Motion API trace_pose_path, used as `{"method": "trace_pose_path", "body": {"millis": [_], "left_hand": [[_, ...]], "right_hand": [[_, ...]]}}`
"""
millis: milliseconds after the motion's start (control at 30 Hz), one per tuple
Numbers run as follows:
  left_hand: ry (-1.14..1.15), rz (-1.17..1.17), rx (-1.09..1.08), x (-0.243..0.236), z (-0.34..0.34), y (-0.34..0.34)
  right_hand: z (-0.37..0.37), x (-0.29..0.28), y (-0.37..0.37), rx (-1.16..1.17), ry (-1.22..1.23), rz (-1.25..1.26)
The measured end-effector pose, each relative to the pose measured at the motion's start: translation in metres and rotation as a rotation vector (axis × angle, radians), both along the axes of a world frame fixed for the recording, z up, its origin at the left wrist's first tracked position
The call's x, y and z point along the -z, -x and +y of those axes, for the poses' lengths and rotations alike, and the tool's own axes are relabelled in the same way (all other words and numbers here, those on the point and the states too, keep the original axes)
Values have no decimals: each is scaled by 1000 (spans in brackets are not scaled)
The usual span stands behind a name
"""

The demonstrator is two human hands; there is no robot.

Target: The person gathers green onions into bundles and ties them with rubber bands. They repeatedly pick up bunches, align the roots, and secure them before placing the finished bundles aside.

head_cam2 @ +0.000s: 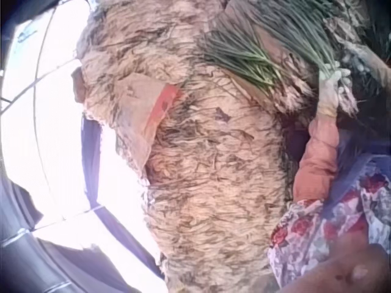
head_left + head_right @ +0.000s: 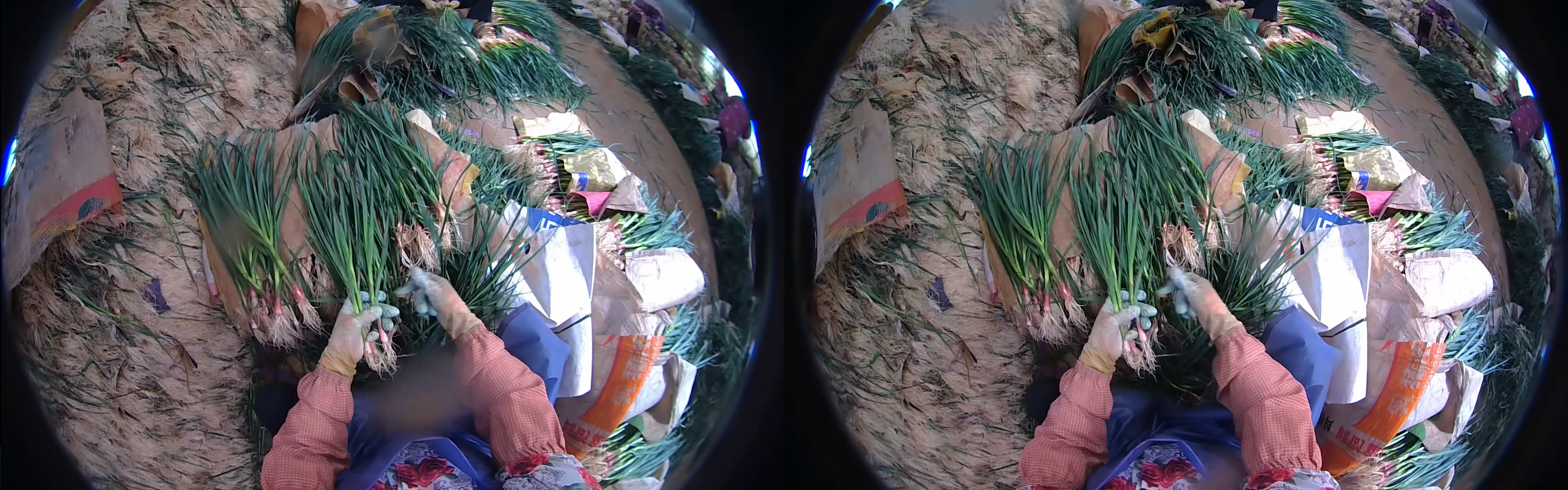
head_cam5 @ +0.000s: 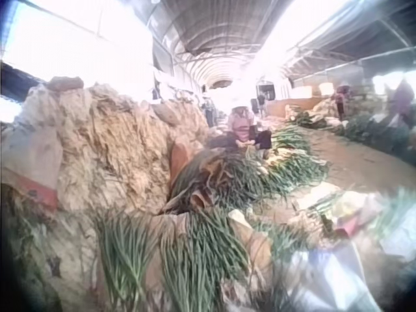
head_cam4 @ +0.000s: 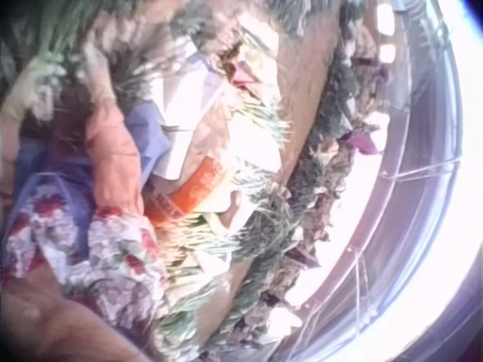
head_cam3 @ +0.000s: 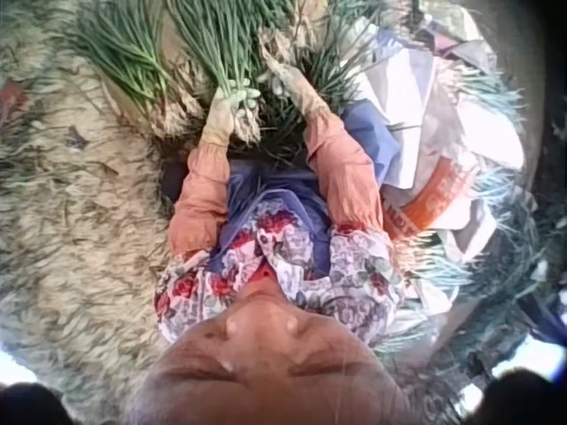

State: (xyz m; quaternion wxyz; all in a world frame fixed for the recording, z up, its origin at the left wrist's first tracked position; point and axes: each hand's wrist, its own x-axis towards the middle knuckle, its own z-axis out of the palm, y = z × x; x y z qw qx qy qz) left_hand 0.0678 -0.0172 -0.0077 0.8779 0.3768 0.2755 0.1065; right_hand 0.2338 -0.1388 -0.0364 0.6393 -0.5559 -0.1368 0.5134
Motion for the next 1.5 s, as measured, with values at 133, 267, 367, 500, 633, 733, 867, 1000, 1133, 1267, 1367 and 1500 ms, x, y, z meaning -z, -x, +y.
{"method": "trace_pose_path", "body": {"millis": [133,267,367,500,633,733,867,1000,1133,1267,1367,1500], "left_hand": [[-78,21,-91,22,-14,-1],[-77,26,-283,18,-9,-3],[-34,-17,-277,11,-6,-2],[-119,-123,-283,13,-9,-30],[-253,-141,-366,-32,9,-30],[-402,-182,-480,-77,32,-37],[-301,-282,-455,-82,44,-50],[74,-481,-261,-62,35,-62],[23,-315,-240,-37,42,-63],[-84,-67,-124,-6,30,-83],[-102,69,-204,4,19,-81],[-311,150,-164,28,1,-68]], "right_hand": [[35,-7,42,57,-97,146],[24,-8,26,442,-514,287],[6,-44,-3,404,-554,286],[5,3,23,-331,-98,-466],[-2,-45,7,-533,61,-376],[4,-75,-39,-730,495,-667],[50,-33,-102,-20,-151,-588],[61,7,-136,-16,763,-1028],[52,2,-94,81,530,-1075],[21,-17,-27,-6,257,-1329],[3,-29,-10,-444,148,-1004],[33,-43,-23,-144,413,-500]]}}
